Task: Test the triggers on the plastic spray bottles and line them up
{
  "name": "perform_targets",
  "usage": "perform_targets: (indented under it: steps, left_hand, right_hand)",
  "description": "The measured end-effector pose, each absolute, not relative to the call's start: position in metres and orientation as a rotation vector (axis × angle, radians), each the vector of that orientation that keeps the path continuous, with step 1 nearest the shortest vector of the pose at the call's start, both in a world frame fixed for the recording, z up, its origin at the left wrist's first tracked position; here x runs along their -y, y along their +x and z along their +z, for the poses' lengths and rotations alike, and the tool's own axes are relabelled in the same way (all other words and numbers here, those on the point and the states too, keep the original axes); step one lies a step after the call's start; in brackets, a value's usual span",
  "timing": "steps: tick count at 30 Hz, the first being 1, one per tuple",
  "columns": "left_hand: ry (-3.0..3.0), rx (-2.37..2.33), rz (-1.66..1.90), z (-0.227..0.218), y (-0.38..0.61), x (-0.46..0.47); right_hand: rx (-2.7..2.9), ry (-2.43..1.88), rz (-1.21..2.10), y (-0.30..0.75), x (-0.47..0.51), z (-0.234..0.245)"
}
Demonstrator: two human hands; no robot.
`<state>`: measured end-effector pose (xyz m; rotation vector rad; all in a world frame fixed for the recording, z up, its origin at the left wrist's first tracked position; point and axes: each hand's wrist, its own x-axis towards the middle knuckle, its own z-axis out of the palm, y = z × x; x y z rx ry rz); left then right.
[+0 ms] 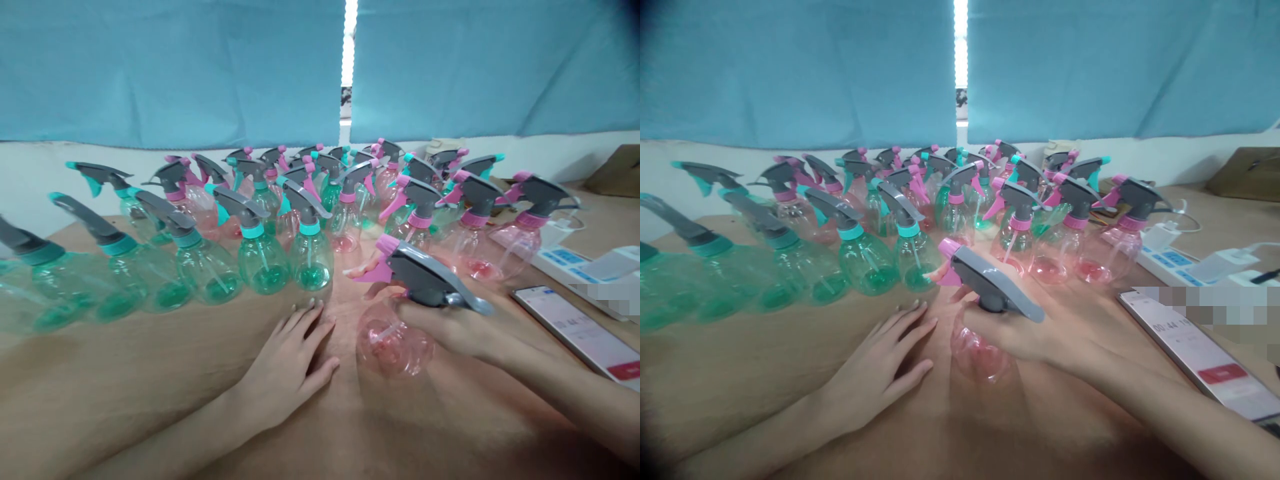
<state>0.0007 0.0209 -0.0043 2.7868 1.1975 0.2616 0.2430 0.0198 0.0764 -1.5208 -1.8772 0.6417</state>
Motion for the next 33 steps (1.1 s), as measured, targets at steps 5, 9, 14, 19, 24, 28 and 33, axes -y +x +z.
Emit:
perform_targets:
  steps: [5, 9, 14, 19, 24, 28, 33]
  left_hand:
    - [2.803, -1.197, 0.268, -0.006, 0.0, -0.021]
    - [2.799, -1.199, 0.272, -0.004, 0.001, -0.021]
    - [2.796, -1.197, 0.265, -0.004, 0.001, -0.021]
    - [2.797, -1.206, 0.246, -0.005, 0.001, -0.022]
    - [2.801, -1.205, 0.262, -0.005, 0.0, -0.021]
    - [2.804, -1.203, 0.258, -0.006, 0.0, -0.021]
    - [2.804, -1.201, 0.253, -0.004, 0.001, -0.021]
  right_hand:
    - [1.917, -1.64, 0.489, 0.25, -0.017, 0.075]
    - [1.902, -1.817, 0.406, 0.254, -0.016, 0.074]
    - [1.88, -1.846, 0.409, 0.247, -0.014, 0.083]
    - [1.765, -1.886, 0.416, 0.242, -0.009, 0.089]
    - [1.858, -1.834, 0.42, 0.251, -0.015, 0.077]
    - [1.92, -1.519, 0.606, 0.245, -0.019, 0.083]
    - [1.914, -1.445, 0.755, 0.24, -0.02, 0.085]
